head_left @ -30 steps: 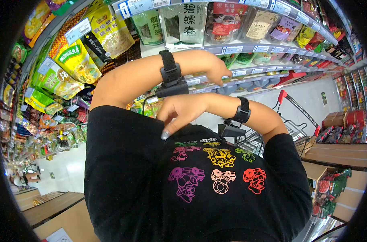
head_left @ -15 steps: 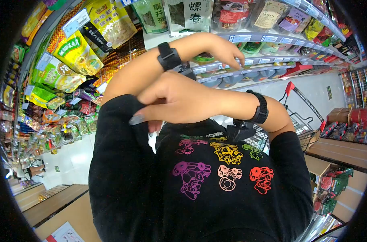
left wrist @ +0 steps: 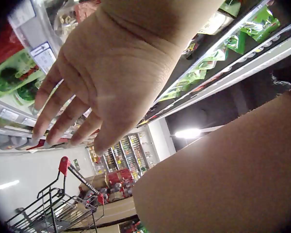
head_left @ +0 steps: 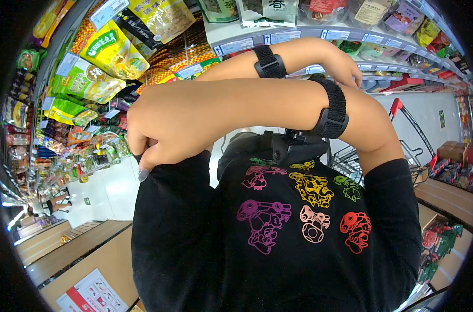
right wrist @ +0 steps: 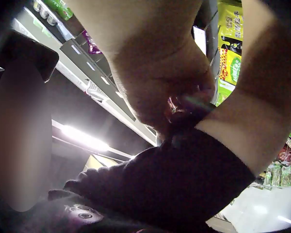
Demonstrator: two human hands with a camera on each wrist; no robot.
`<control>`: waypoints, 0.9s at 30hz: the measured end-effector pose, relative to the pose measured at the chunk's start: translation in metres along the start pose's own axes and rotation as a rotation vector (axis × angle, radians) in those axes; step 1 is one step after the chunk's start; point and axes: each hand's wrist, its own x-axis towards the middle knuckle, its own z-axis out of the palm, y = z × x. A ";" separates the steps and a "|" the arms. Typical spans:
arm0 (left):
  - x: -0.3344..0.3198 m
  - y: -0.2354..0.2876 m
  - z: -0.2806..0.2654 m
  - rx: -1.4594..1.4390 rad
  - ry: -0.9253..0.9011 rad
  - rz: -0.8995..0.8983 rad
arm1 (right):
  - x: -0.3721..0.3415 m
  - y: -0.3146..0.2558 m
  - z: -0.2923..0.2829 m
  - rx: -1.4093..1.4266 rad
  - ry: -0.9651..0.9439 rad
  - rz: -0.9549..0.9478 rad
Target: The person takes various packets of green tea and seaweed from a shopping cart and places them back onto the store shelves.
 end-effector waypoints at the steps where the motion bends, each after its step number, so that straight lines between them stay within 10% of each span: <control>1: 0.000 -0.002 0.001 -0.002 0.005 0.010 | -0.001 0.002 0.001 -0.005 0.024 -0.009; 15: -0.029 0.006 0.006 -0.070 0.008 -0.023 | -0.058 0.009 0.000 0.112 0.386 -0.078; 16: -0.033 0.004 0.008 -0.053 0.016 -0.035 | -0.068 0.000 -0.008 0.196 0.200 0.163; 23: -0.054 0.002 -0.002 0.006 0.033 -0.050 | -0.073 0.010 0.012 1.036 0.032 0.249; 27: -0.059 0.002 -0.004 0.020 0.032 -0.063 | -0.078 0.021 0.014 0.723 -0.165 0.145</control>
